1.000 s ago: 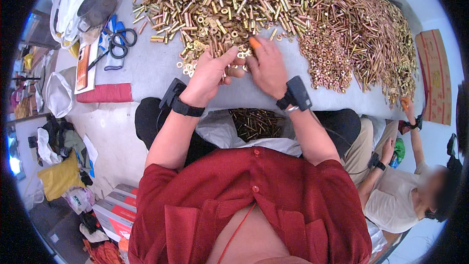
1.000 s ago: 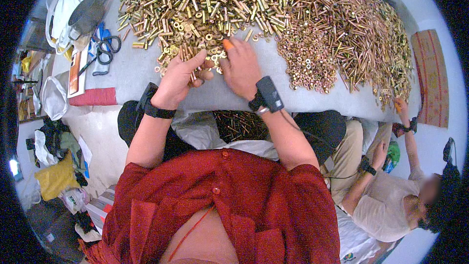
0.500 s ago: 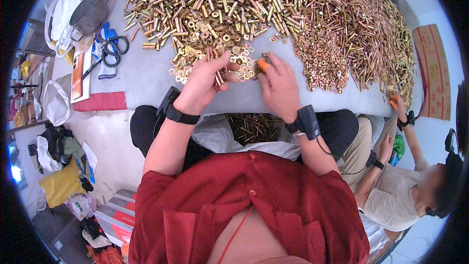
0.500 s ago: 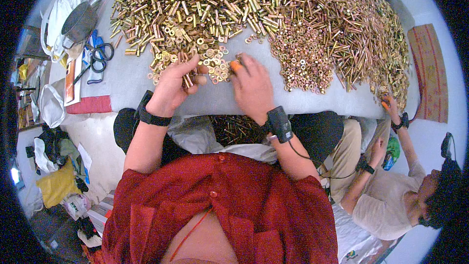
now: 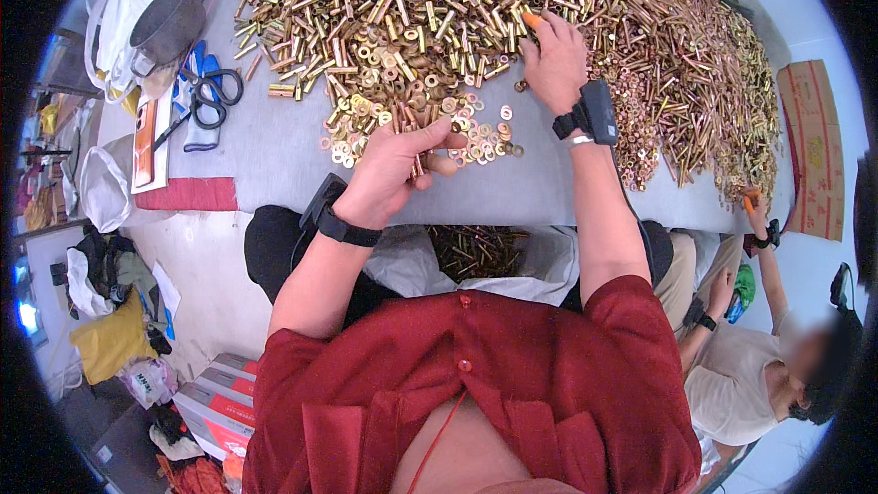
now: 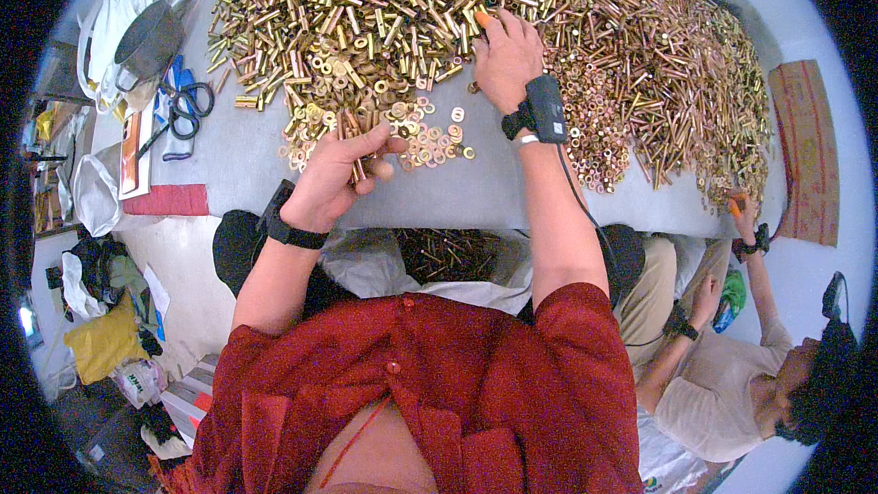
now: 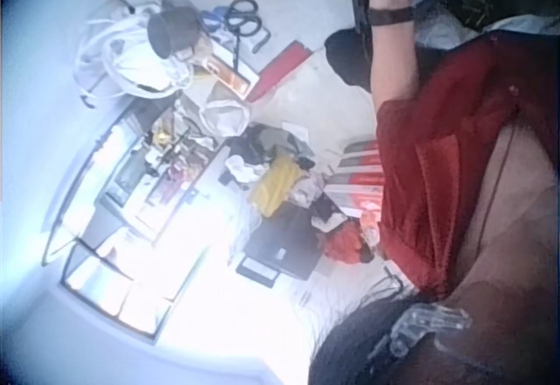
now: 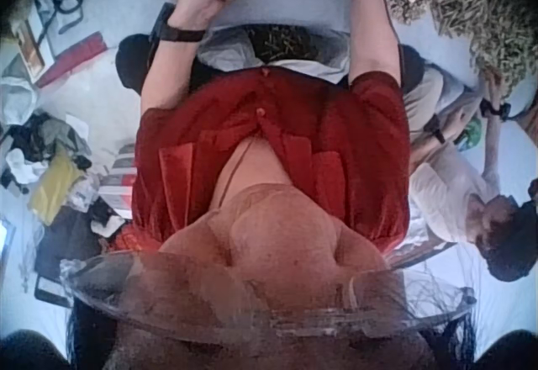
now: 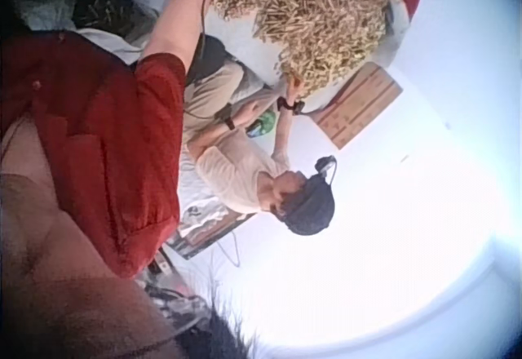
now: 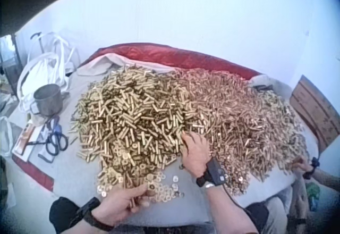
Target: Sorting and assembling metal hardware components including screws and washers.
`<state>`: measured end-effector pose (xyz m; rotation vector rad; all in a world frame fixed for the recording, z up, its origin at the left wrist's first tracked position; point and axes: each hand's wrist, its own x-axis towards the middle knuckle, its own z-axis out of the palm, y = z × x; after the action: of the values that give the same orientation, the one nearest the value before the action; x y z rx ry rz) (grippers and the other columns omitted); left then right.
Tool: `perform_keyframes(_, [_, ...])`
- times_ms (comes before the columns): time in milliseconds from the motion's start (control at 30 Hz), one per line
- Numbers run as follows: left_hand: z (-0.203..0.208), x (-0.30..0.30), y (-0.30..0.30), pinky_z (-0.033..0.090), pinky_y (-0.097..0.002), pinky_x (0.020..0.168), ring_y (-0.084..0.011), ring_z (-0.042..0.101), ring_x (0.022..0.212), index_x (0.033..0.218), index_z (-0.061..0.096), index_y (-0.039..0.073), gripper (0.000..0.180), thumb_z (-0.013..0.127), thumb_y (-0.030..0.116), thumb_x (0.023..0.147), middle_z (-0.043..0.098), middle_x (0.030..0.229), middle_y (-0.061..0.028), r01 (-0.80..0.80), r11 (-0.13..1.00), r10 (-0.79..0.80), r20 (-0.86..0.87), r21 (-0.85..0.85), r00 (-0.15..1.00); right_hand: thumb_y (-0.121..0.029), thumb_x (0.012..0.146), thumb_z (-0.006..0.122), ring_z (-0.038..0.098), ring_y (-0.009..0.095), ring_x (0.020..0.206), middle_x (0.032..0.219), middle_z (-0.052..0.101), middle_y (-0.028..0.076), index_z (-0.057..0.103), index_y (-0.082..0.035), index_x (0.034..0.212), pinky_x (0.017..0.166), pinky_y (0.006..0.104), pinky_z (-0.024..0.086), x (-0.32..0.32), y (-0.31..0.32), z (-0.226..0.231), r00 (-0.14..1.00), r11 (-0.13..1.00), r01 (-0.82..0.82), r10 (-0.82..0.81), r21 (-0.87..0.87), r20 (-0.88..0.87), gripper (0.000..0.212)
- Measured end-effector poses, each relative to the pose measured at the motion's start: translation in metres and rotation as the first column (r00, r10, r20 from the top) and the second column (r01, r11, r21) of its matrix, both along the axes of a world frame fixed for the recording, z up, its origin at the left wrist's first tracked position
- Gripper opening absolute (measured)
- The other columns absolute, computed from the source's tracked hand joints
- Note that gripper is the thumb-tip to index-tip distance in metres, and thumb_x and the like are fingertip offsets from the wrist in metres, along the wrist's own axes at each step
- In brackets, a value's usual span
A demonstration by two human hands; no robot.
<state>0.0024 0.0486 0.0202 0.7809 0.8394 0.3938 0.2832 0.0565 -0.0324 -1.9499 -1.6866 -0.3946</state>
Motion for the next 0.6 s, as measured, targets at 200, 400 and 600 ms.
perform_keyframes(200, [0.002,-0.004,-0.001,0.035,-0.0188,0.039,-0.0096,0.061,0.058,0.106,0.059,0.010,0.019,0.062,0.025,0.095,0.070,0.089,-0.0068,-0.036,0.999,0.036,-0.001,-0.023,0.999,-0.020,0.085,0.065,0.053,0.039,0.110,0.115,0.060,0.017,0.063,-0.006,0.112,0.094,0.0483,0.043,-0.034,-0.042,0.004,0.989,0.999,-0.043,0.041,-0.015,-0.140,0.030])
perform_keyframes(400, [0.001,0.000,-0.002,0.034,-0.0181,0.039,-0.0087,0.060,0.058,0.104,0.059,0.011,0.019,0.062,0.027,0.095,0.070,0.089,-0.0065,-0.031,0.999,0.030,-0.016,-0.031,0.999,-0.022,0.088,0.061,0.045,0.044,0.122,0.130,0.053,0.023,0.059,0.001,0.119,0.106,0.0508,0.035,-0.097,-0.082,-0.010,0.995,0.995,-0.037,0.029,-0.087,-0.095,0.039])
perform_keyframes(600, [-0.001,-0.004,0.000,0.035,-0.0186,0.038,-0.0092,0.062,0.058,0.104,0.061,0.010,0.019,0.062,0.027,0.095,0.071,0.088,-0.0064,-0.045,0.999,0.045,-0.005,-0.023,0.999,-0.027,0.091,0.059,0.041,0.044,0.128,0.136,0.050,0.022,0.056,0.000,0.124,0.109,0.0540,0.031,-0.112,-0.104,0.006,0.983,0.990,-0.036,0.010,-0.137,-0.184,0.043])
